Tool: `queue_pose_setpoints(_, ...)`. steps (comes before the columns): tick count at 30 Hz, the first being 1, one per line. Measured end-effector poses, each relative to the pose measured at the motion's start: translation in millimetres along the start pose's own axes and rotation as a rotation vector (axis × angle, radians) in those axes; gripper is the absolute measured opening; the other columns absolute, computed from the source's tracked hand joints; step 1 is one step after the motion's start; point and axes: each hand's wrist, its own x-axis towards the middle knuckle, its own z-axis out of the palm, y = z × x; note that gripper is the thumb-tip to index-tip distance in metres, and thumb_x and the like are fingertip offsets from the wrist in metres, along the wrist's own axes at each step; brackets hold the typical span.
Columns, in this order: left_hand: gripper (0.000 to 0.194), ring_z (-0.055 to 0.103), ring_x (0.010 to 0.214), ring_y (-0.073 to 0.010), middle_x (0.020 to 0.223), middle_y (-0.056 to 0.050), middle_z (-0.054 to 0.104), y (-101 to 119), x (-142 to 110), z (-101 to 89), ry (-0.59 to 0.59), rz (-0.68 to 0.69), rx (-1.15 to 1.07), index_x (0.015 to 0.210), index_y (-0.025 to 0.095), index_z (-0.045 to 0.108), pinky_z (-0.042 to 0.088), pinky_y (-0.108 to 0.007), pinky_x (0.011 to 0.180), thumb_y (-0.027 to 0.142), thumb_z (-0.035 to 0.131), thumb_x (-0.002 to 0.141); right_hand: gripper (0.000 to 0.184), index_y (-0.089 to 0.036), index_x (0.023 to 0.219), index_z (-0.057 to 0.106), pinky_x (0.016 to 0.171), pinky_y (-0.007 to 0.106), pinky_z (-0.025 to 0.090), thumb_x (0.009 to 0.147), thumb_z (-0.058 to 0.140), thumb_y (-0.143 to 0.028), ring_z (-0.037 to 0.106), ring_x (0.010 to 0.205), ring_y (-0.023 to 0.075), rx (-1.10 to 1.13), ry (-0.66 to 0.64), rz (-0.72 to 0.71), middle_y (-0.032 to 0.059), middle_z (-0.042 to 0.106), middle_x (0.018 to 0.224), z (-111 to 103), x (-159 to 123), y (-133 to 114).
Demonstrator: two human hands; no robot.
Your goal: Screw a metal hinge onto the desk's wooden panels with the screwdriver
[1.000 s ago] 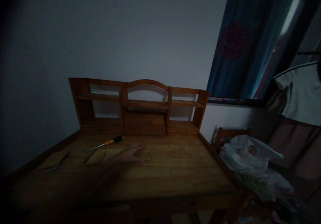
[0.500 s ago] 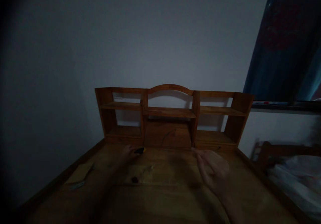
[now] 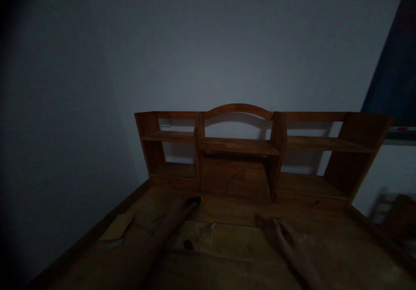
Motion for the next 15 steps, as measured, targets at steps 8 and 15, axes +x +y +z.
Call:
queue_pose_setpoints(8,0.035,0.058,0.113,-0.0233,0.123,-0.005,0.065,16,-13,-16.6,-0.136,0.224,-0.032,0.122,0.029,0.067,0.044,-0.038,0.102,0.038,0.063,0.088,0.042,-0.022,0.104,0.077,0.074,0.031,0.061,0.093,0.042,-0.043,0.075,0.085,0.0249,0.131,-0.038,0.062,0.009,0.076,0.103,5,-4,-19)
queue_pose_setpoints(15,0.036,0.057,0.116,-0.0236,0.125,-0.005,0.065,7,-14,-17.3,-0.109,0.199,-0.011,0.125,0.029,0.066,0.044,-0.039,0.104,0.042,0.058,0.091,0.054,-0.021,0.105,0.076,0.072,0.033,0.059,0.099,0.03,-0.05,0.075,0.081,0.025,0.234,-0.084,0.092,0.0098,0.077,0.096,-2,3,-38)
